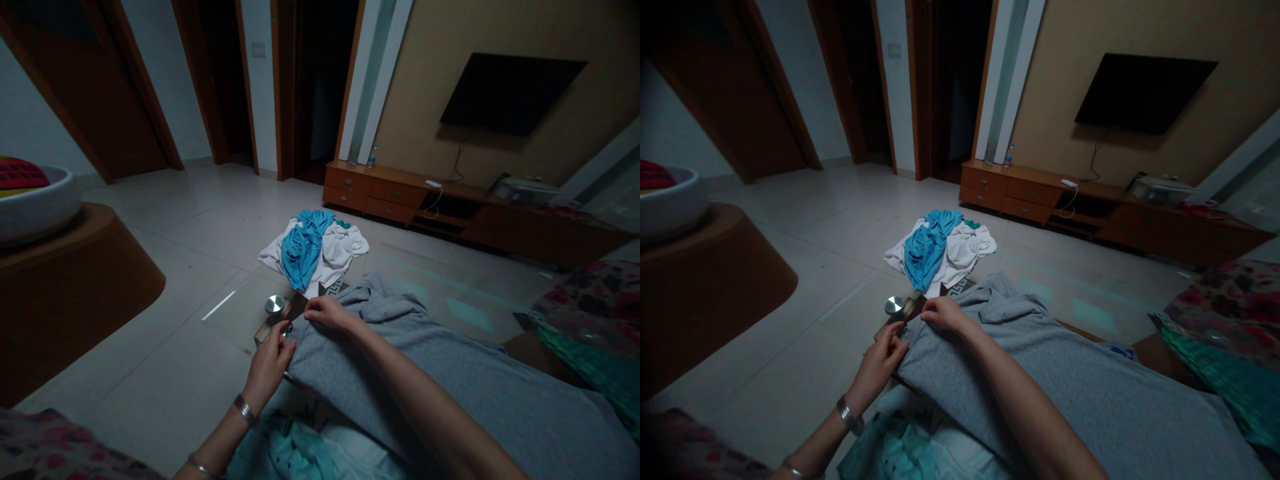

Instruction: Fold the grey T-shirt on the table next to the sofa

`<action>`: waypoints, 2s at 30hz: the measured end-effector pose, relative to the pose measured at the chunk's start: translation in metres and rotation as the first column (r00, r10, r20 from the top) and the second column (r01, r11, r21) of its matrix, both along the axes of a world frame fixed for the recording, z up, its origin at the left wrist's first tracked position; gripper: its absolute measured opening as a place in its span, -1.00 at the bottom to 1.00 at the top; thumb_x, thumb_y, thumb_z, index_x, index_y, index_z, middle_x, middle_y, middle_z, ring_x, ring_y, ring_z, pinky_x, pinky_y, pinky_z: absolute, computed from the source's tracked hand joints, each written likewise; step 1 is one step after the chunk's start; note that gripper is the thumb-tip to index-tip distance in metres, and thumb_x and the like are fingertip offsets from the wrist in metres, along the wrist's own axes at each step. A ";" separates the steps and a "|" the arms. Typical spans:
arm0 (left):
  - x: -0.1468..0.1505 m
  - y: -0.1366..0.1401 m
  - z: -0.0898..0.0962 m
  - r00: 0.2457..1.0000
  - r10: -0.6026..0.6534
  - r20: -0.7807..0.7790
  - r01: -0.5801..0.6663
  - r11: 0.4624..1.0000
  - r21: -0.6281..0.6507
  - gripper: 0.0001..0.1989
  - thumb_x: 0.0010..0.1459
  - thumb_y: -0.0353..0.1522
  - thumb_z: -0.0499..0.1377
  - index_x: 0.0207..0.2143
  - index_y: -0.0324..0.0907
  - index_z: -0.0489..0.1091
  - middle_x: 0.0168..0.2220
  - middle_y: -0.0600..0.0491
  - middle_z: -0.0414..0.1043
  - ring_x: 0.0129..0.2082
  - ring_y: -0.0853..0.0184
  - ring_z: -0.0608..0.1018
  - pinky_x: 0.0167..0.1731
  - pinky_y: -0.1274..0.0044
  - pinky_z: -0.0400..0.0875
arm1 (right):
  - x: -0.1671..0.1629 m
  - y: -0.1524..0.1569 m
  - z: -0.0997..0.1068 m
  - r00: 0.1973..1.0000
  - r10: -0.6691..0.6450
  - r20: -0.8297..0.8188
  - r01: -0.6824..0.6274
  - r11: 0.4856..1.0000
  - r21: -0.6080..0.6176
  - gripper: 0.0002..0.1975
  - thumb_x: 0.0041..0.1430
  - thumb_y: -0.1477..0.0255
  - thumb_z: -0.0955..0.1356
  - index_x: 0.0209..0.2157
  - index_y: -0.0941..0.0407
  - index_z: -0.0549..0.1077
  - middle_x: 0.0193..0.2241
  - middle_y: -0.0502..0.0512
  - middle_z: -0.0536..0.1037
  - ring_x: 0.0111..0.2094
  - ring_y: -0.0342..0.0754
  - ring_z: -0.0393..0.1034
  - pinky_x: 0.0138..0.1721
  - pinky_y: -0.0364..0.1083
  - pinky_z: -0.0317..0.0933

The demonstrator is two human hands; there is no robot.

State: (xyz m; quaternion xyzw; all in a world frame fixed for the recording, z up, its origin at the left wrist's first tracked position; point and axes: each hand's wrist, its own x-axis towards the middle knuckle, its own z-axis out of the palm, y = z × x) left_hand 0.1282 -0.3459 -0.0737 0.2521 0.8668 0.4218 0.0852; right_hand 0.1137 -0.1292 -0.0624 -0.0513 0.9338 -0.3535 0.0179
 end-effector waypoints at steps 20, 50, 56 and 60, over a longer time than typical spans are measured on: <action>-0.030 0.036 0.005 0.964 -0.079 -0.253 -0.034 0.909 -0.415 -0.69 0.24 -0.31 -0.06 -0.05 -0.22 0.32 -0.08 -0.10 0.43 -0.10 0.21 0.46 -0.12 0.46 0.29 | 0.012 -0.006 0.017 0.975 -0.143 -0.171 0.188 0.940 0.285 -0.74 0.15 0.20 0.33 -0.29 0.10 0.51 -0.31 0.09 0.55 -0.23 -0.05 0.38 -0.22 -0.12 0.10; -0.050 0.041 0.001 0.987 -0.075 -0.145 0.032 0.960 -0.279 -0.90 0.04 -0.32 0.00 -0.38 -0.13 0.25 -0.35 0.11 0.39 -0.31 0.31 0.44 -0.36 0.55 0.20 | 0.027 0.249 0.037 0.828 -0.535 0.169 0.517 0.845 0.139 -0.71 -0.03 0.38 0.38 -0.22 0.18 0.49 -0.26 0.08 0.57 -0.29 -0.06 0.44 -0.33 -0.17 0.28; -0.051 0.043 0.000 0.992 -0.034 -0.119 -0.002 0.956 -0.292 -0.89 0.01 -0.32 0.01 -0.39 -0.13 0.27 -0.35 0.10 0.39 -0.33 0.31 0.42 -0.40 0.56 0.16 | -0.008 0.222 0.021 0.823 -0.471 0.317 0.409 0.879 0.245 -0.61 -0.39 0.48 0.52 -0.37 0.16 0.51 -0.40 0.03 0.56 -0.37 -0.01 0.42 -0.39 -0.15 0.24; -0.052 0.042 0.000 0.990 -0.054 -0.130 0.013 0.955 -0.296 -0.91 -0.01 -0.35 0.01 -0.40 -0.13 0.24 -0.37 0.11 0.37 -0.35 0.33 0.42 -0.40 0.56 0.15 | 0.012 0.198 0.028 0.859 -0.482 0.171 0.440 0.867 0.233 -0.76 -0.08 0.50 0.37 -0.28 0.16 0.47 -0.31 0.04 0.54 -0.28 -0.05 0.41 -0.29 -0.17 0.23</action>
